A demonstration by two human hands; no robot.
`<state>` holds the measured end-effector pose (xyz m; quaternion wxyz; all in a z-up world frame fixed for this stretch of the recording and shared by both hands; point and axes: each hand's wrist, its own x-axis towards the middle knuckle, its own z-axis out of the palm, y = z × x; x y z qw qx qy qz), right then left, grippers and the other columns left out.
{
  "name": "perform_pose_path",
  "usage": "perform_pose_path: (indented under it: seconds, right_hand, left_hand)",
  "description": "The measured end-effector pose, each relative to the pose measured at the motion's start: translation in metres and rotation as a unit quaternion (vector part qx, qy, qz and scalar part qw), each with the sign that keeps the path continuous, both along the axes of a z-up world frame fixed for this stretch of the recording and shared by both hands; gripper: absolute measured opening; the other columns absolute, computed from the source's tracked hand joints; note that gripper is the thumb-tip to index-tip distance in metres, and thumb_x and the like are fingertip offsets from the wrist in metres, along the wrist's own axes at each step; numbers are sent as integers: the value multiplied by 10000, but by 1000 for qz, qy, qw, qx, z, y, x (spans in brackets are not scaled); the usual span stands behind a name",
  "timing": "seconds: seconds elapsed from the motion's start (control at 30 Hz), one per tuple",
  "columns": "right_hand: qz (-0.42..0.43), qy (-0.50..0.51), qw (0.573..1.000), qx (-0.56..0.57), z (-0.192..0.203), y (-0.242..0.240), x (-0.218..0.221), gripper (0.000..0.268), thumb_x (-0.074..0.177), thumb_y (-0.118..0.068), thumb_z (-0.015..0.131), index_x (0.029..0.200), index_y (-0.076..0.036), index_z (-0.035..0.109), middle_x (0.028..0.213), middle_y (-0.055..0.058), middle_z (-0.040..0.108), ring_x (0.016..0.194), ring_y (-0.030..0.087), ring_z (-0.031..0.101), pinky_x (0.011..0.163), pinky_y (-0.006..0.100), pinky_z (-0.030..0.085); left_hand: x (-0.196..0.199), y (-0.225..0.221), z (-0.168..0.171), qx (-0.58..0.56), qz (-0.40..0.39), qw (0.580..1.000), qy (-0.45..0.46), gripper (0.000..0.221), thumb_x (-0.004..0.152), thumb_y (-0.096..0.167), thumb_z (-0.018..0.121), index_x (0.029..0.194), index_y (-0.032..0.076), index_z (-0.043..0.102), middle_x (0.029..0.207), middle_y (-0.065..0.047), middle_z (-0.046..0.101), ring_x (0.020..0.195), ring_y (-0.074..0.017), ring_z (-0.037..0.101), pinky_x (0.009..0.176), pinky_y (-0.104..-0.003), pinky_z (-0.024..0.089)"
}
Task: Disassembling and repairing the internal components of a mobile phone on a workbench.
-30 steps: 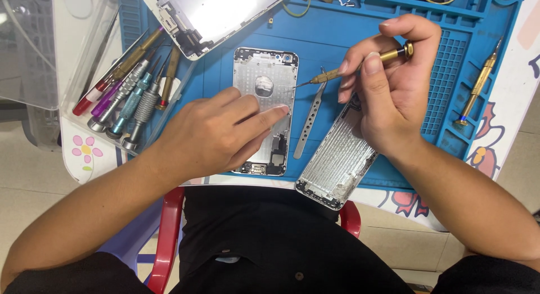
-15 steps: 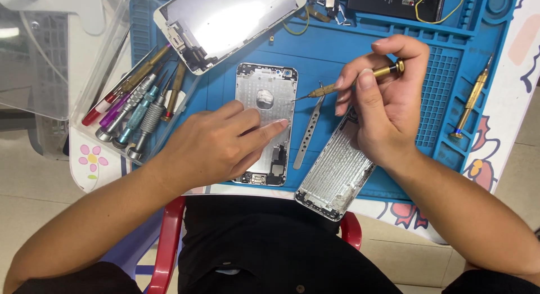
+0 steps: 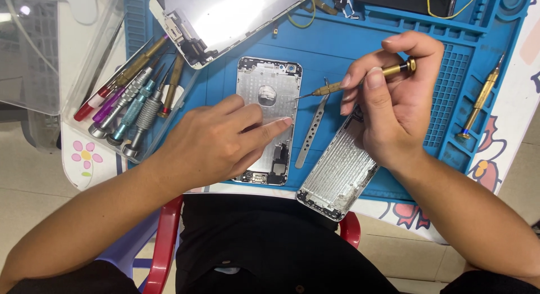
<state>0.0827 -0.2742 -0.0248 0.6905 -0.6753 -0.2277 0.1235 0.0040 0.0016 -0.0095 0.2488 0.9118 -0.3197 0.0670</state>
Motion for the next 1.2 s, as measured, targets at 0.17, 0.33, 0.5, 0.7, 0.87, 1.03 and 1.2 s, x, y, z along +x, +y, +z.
perform_pose_path:
  seconds: [0.17,0.33,0.5,0.7,0.87,1.03,1.2]
  right_hand:
    - [-2,5,1000,7,-2,-1,0,232,1236,-91,472,1379,-118,290,987,132,585,690,115,532,668,214,511]
    - [8,-31,999,-15,-1,2,-1,236,1206,-97,474,1361,-110,297,948,152,628,645,110,542,623,196,501]
    - [20,-94,993,-64,2,4,-5,260,1171,-110,462,1368,-106,294,895,144,638,586,87,525,554,171,465]
    - [42,-130,987,-90,3,4,-4,211,1210,-141,461,1325,-101,289,902,134,639,585,80,538,541,160,465]
    - [31,-108,989,-100,2,3,-4,242,1204,-185,465,1358,-114,292,871,127,642,521,78,509,507,165,457]
    - [38,-114,988,-99,0,3,-4,222,1226,-191,469,1322,-105,289,886,133,649,534,84,517,523,165,461]
    - [49,-151,981,-113,0,6,-3,201,1227,-182,467,1312,-105,302,885,138,647,551,94,542,522,167,468]
  left_hand:
    - [0,3,-2,-30,11,999,-7,391,901,170,787,1270,66,713,904,-40,667,782,-167,624,562,-266,522]
    - [0,4,-4,-40,12,999,-9,337,902,184,802,1214,80,727,899,-46,670,779,-172,626,553,-278,522]
    - [-2,5,-8,-41,3,999,-8,304,879,177,821,1171,126,754,888,-23,675,764,-157,623,524,-259,507]
    - [-3,7,-10,-44,8,999,-27,308,890,186,821,1186,124,763,927,-12,675,816,-145,626,562,-244,512]
    - [-3,9,-12,-38,-3,999,-6,296,895,200,814,1183,140,784,863,15,653,794,-127,604,525,-238,498]
    - [-3,9,-12,-43,-1,999,-9,304,886,198,803,1185,151,780,894,17,665,810,-128,613,513,-235,497]
    - [0,10,-8,-50,10,999,-16,287,902,205,801,1185,161,782,891,12,659,833,-134,620,534,-247,515]
